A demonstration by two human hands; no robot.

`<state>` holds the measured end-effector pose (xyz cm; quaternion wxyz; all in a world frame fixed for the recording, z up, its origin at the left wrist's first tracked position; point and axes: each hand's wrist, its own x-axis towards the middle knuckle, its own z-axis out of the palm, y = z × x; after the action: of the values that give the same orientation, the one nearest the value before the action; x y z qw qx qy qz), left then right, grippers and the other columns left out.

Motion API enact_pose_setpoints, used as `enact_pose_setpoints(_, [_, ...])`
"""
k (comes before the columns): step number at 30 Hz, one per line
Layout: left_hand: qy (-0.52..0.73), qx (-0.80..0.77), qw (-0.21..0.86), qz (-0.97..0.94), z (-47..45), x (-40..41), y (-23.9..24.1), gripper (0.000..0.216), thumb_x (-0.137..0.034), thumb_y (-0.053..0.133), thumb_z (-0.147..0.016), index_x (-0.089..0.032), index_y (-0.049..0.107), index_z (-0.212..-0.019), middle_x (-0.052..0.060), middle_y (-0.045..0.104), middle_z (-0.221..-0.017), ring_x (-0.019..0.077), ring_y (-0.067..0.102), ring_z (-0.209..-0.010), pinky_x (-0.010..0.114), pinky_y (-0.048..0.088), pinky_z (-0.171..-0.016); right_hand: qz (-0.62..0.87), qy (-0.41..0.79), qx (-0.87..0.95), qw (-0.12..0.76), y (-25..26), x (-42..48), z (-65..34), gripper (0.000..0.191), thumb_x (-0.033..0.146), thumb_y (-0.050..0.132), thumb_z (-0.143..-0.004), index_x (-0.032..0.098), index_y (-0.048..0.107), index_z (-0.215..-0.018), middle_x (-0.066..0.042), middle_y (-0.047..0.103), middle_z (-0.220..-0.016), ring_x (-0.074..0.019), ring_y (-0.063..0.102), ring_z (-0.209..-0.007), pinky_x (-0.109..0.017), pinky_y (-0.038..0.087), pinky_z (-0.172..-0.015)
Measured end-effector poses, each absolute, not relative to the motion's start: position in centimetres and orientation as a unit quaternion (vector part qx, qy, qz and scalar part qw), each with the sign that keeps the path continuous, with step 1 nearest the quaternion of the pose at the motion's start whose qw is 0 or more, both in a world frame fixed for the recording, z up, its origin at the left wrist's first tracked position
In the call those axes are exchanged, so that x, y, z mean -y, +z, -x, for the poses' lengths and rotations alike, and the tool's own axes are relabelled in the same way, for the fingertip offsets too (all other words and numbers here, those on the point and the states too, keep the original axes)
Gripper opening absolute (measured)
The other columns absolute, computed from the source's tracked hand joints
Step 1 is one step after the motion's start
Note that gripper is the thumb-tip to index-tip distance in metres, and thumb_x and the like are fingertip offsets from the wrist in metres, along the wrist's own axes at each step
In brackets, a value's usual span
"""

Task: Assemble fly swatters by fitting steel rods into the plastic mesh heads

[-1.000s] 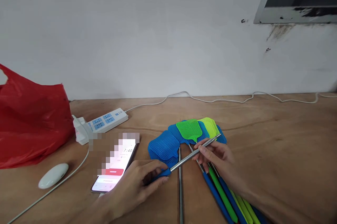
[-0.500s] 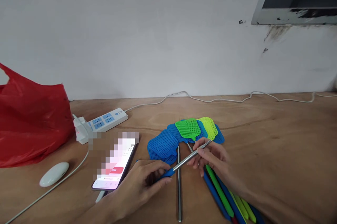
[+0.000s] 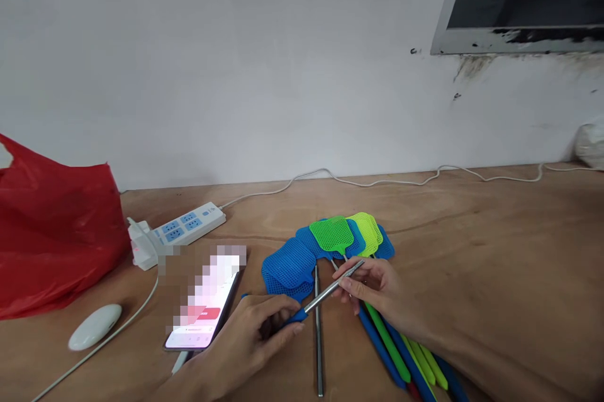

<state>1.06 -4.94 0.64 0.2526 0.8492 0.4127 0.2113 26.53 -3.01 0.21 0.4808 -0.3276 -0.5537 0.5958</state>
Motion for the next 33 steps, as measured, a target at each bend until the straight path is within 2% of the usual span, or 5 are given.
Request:
enact_pose_setpoints(6, [0.173, -0.418, 0.22, -0.864, -0.7, 4.6, 1.4, 0.034, -0.041, 0.045, -0.101, -0.02, 0.065, -0.084, -0.003, 0.055, -0.065, 0.0126, 0.048, -0.056, 0.024, 0.031, -0.052, 0.348, 0.553, 0.529, 0.541, 0.3, 2.6, -26.8, 0.028, 0.045, 0.077, -0.081, 0.018, 0.072, -0.085, -0.001, 0.07, -0.067, -0.0108, 0.06, -0.052, -0.022, 0.051, -0.046])
enact_pose_setpoints(11, [0.169, -0.412, 0.197, -0.874, -0.7, 4.7, 1.1, 0.038, -0.041, 0.04, -0.103, -0.019, 0.059, -0.078, -0.002, 0.056, -0.065, 0.0139, 0.052, -0.059, 0.025, 0.034, -0.057, 0.346, 0.562, 0.532, 0.531, 0.4, 2.5, -26.8, 0.028, 0.044, 0.079, -0.079, 0.017, 0.074, -0.086, -0.003, 0.072, -0.069, -0.0143, 0.066, -0.059, -0.022, 0.052, -0.045])
enact_pose_setpoints(27, [0.137, -0.394, 0.162, -0.894, -1.2, 4.8, 1.3, 0.035, -0.04, 0.036, -0.105, -0.021, 0.063, -0.092, 0.001, 0.066, -0.074, 0.0186, 0.062, -0.066, 0.027, 0.038, -0.062, 0.361, 0.582, 0.537, 0.493, 0.7, 2.8, -26.6, 0.029, 0.044, 0.08, -0.076, 0.015, 0.078, -0.082, -0.006, 0.076, -0.072, -0.0136, 0.066, -0.057, -0.023, 0.053, -0.047])
enact_pose_setpoints(31, [0.176, -0.389, 0.138, -0.894, -0.2, 4.5, 1.8, 0.039, -0.034, 0.026, -0.108, -0.023, 0.063, -0.109, 0.002, 0.071, -0.085, 0.0189, 0.066, -0.073, 0.028, 0.04, -0.065, 0.364, 0.563, 0.516, 0.533, 0.5, 2.6, -26.7, 0.034, 0.051, 0.075, -0.081, 0.016, 0.072, -0.08, -0.002, 0.069, -0.063, -0.0121, 0.059, -0.05, -0.023, 0.05, -0.044])
enact_pose_setpoints(33, [0.188, -0.421, 0.089, -0.883, 0.6, 3.9, 2.3, 0.043, -0.034, 0.024, -0.107, -0.021, 0.064, -0.1, 0.002, 0.068, -0.075, 0.0185, 0.063, -0.064, 0.028, 0.038, -0.06, 0.374, 0.548, 0.488, 0.567, 0.3, 2.3, -27.0, 0.034, 0.052, 0.073, -0.083, 0.018, 0.068, -0.079, 0.002, 0.063, -0.057, -0.0114, 0.055, -0.047, -0.022, 0.047, -0.042])
